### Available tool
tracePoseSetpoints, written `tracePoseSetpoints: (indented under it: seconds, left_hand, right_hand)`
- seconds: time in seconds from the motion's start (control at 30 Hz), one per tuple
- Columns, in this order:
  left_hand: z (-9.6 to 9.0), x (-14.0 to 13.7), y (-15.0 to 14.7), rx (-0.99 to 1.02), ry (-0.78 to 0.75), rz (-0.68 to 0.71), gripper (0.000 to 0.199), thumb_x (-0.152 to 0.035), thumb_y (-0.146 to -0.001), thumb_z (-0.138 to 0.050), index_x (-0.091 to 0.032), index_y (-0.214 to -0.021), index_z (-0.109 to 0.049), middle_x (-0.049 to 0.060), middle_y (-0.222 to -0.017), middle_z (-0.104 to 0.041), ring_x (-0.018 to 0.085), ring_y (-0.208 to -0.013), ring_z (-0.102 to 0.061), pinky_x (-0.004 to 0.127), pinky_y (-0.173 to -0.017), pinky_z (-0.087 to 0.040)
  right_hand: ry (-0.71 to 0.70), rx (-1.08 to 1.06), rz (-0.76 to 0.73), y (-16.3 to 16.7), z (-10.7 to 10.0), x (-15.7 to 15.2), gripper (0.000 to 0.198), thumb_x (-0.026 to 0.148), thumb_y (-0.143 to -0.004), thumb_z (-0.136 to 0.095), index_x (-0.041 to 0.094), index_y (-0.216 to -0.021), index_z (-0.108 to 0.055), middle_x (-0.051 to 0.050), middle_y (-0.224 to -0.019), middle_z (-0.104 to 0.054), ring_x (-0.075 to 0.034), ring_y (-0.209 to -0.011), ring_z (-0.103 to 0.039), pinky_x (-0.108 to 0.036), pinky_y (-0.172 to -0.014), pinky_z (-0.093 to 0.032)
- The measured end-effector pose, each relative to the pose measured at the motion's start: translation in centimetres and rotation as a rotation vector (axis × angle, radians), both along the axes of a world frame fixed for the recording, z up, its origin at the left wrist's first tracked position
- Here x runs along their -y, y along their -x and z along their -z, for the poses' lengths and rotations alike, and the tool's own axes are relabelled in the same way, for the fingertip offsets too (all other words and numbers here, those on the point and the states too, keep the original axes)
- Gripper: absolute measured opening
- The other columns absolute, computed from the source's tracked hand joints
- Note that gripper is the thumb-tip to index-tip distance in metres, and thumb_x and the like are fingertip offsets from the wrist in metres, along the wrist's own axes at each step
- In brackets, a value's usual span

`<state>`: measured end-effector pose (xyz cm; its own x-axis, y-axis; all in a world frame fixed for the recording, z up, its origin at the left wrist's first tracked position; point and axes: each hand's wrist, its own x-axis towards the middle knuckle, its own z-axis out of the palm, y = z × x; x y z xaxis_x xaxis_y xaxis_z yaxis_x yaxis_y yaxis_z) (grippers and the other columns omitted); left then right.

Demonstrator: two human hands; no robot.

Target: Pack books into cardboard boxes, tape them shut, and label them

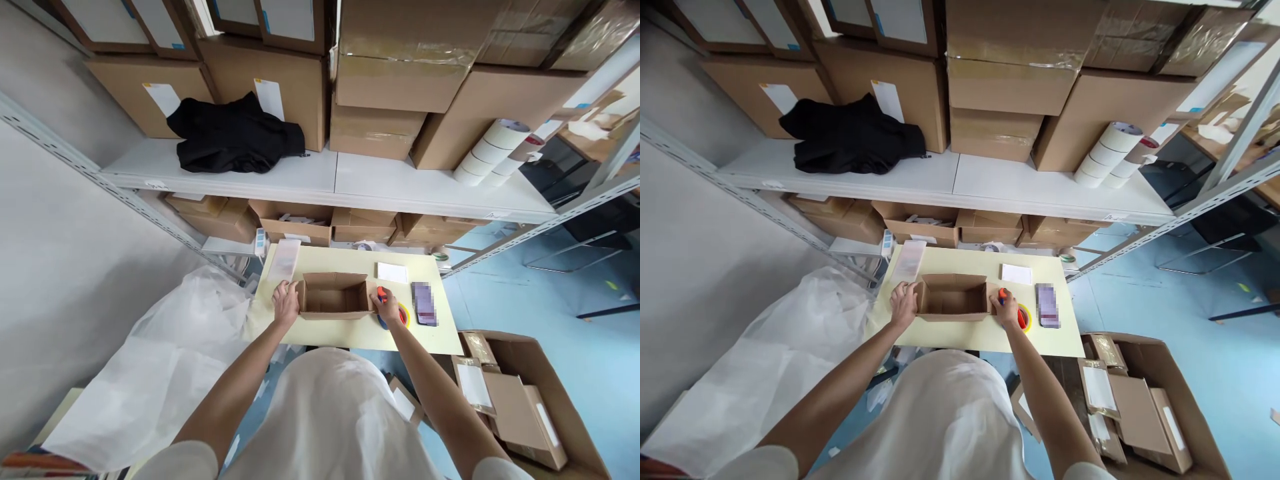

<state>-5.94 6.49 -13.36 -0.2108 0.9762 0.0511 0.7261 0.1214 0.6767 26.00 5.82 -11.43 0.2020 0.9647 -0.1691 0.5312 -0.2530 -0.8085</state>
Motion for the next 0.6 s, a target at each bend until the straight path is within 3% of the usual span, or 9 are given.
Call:
tracePoseSetpoints:
  seconds: [0.07, 0.2, 0.27, 0.37, 0.43, 0.53, 0.6]
  left_hand:
    - [-0.3, -0.4, 0.4, -0.020, -0.033, 0.181, 0.035, -0.024, -0.086, -0.043, -0.022, -0.116, -0.060, 0.014, -0.122, -0.053, 0.032, -0.121, -0.043, 0.051, -0.104, -0.032]
    - [-1.7, -1.6, 2.2, 0.077, 0.025, 0.392, 0.044, -0.041, -0.088, -0.040, -0.018, -0.118, -0.061, 0.014, -0.121, -0.055, 0.028, -0.118, -0.050, 0.045, -0.105, -0.036]
    - [-2.4, -1.5, 2.9, 0.124, 0.104, 0.488, 0.052, -0.051, -0.087, -0.038, -0.018, -0.122, -0.059, 0.014, -0.130, -0.052, 0.028, -0.123, -0.047, 0.044, -0.107, -0.033]
    - [-2.9, -0.4, 2.5, 0.051, 0.143, 0.620, 0.081, -0.063, -0.068, -0.062, -0.021, -0.135, -0.047, 0.014, -0.147, -0.036, 0.035, -0.137, -0.028, 0.049, -0.112, -0.021]
    - [-2.7, 0.5, 1.6, -0.063, 0.140, 0.604, 0.099, -0.060, -0.056, -0.074, -0.022, -0.140, -0.039, 0.015, -0.152, -0.027, 0.038, -0.141, -0.016, 0.054, -0.112, -0.013]
    - [-1.8, 1.0, 0.1, -0.142, 0.153, 0.496, 0.086, -0.055, -0.071, -0.065, -0.021, -0.143, -0.034, 0.016, -0.153, -0.023, 0.035, -0.142, -0.013, 0.054, -0.111, -0.013]
    - [-1.3, 0.9, -0.2, -0.136, 0.146, 0.473, 0.077, -0.052, -0.079, -0.057, -0.020, -0.144, -0.031, 0.016, -0.153, -0.023, 0.033, -0.142, -0.015, 0.051, -0.110, -0.017]
  right_hand:
    - [-0.082, 0.142, -0.023, -0.1, -0.7, -0.2, 0.029, 0.039, -0.079, -0.055, 0.021, -0.102, -0.059, -0.010, -0.099, -0.063, -0.029, -0.102, -0.056, -0.047, -0.090, -0.043]
    - [-0.177, 0.473, -0.345, -0.5, -3.5, -0.4, 0.025, 0.036, -0.086, -0.049, 0.020, -0.093, -0.067, -0.013, -0.109, -0.063, -0.029, -0.109, -0.052, -0.046, -0.096, -0.038]
    - [-0.184, 0.568, -0.496, -0.3, -4.9, -0.4, 0.034, 0.043, -0.087, -0.048, 0.019, -0.101, -0.067, -0.014, -0.122, -0.059, -0.031, -0.118, -0.048, -0.047, -0.101, -0.034]
    - [-0.211, 0.635, -0.737, 0.9, -5.9, -0.4, 0.054, 0.046, -0.078, -0.062, 0.018, -0.123, -0.057, -0.014, -0.134, -0.052, -0.031, -0.125, -0.044, -0.045, -0.105, -0.030]
    - [-0.164, 0.676, -0.810, 2.1, -5.7, -0.6, 0.057, 0.037, -0.076, -0.067, 0.020, -0.129, -0.053, -0.014, -0.128, -0.058, -0.030, -0.116, -0.054, -0.043, -0.100, -0.036]
    - [-0.057, 0.709, -0.796, 3.5, -4.3, -0.6, 0.040, 0.021, -0.084, -0.054, 0.024, -0.124, -0.057, -0.012, -0.110, -0.069, -0.028, -0.095, -0.065, -0.039, -0.083, -0.047]
    - [-0.059, 0.690, -0.790, 3.8, -3.1, -0.3, 0.039, 0.014, -0.087, -0.044, 0.026, -0.120, -0.061, -0.010, -0.112, -0.068, -0.026, -0.095, -0.066, -0.037, -0.080, -0.048]
